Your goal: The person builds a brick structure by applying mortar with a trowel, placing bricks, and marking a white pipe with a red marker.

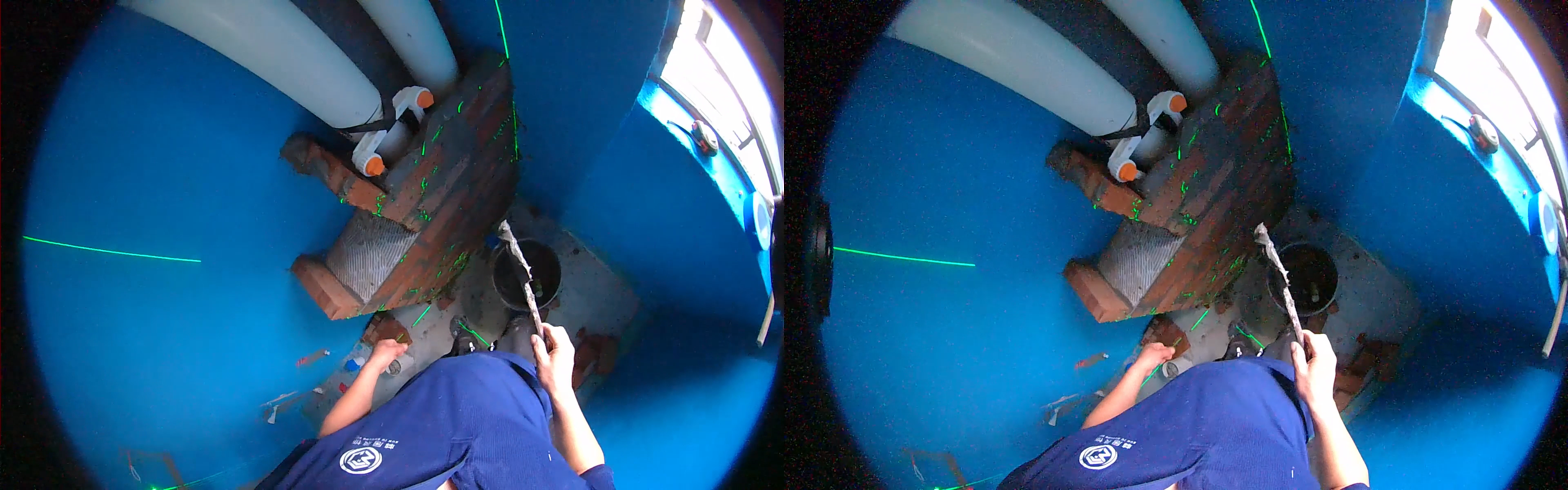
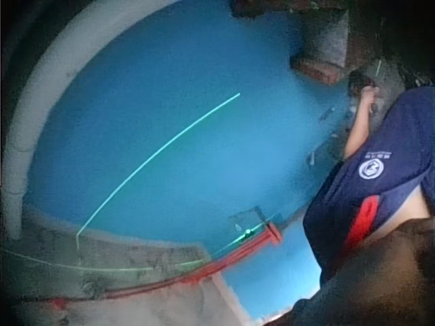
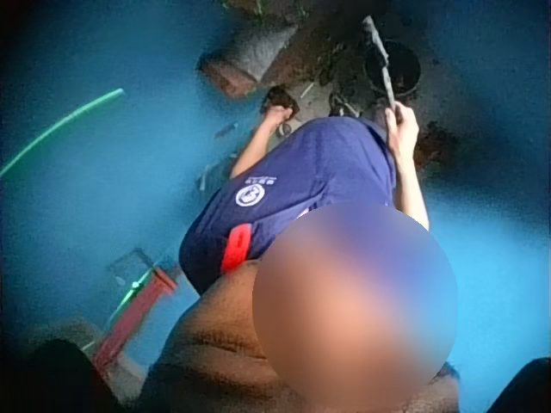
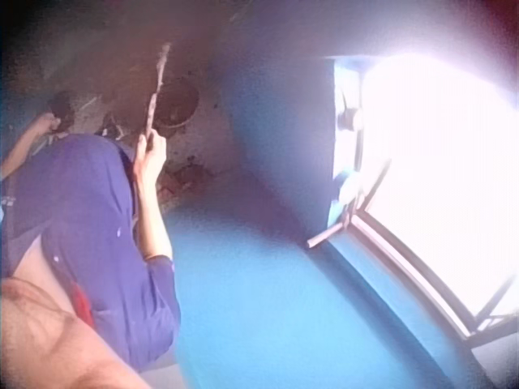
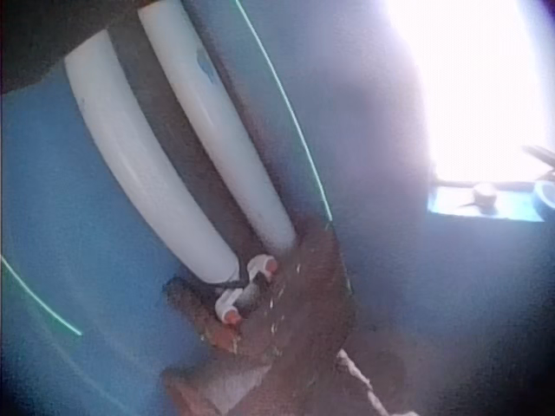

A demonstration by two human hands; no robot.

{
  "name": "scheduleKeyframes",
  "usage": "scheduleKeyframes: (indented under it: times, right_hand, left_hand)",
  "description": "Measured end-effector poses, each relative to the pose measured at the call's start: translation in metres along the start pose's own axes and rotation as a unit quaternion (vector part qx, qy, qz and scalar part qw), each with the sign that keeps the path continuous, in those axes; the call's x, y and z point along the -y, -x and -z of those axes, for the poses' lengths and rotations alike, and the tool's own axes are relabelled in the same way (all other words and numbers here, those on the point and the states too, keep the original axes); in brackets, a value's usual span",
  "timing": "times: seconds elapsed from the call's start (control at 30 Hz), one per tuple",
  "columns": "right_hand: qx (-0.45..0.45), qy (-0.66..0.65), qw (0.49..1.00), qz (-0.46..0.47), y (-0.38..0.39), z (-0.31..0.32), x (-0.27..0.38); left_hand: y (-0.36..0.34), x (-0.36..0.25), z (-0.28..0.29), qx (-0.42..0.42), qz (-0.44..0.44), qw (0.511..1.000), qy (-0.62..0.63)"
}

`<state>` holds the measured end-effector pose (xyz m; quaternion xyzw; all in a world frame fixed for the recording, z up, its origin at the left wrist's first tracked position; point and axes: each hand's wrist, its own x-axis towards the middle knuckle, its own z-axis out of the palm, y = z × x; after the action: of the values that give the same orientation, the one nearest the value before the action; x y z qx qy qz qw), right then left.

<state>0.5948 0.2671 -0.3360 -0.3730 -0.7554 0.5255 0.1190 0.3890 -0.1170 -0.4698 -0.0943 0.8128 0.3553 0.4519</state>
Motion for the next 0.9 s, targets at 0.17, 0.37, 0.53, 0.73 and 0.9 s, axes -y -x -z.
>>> scheduleKeyframes:
  times: [0.17,0.37,0.53,0.73,0.9]
  right_hand:
    - [0.042,0.034,0.999,0.006,-0.015,0.013,-0.007]
    - [0.054,0.026,0.998,0.014,-0.034,0.025,-0.020]
    - [0.066,0.048,0.997,0.012,-0.045,0.035,-0.023]
    - [0.048,0.057,0.997,-0.004,-0.041,0.041,-0.034]
    - [0.012,0.026,0.999,-0.031,-0.033,0.052,-0.053]
  left_hand:
    - [0.028,0.026,-0.017,-0.007,0.046,0.998,-0.030]
    - [0.033,0.035,-0.037,-0.046,0.115,0.991,0.054]
    - [0.030,0.028,-0.043,-0.047,0.018,0.994,0.093]
    - [0.029,-0.010,-0.048,-0.013,0.029,0.993,0.114]
    - [0.020,-0.027,-0.047,-0.023,0.022,1.000,0.000]
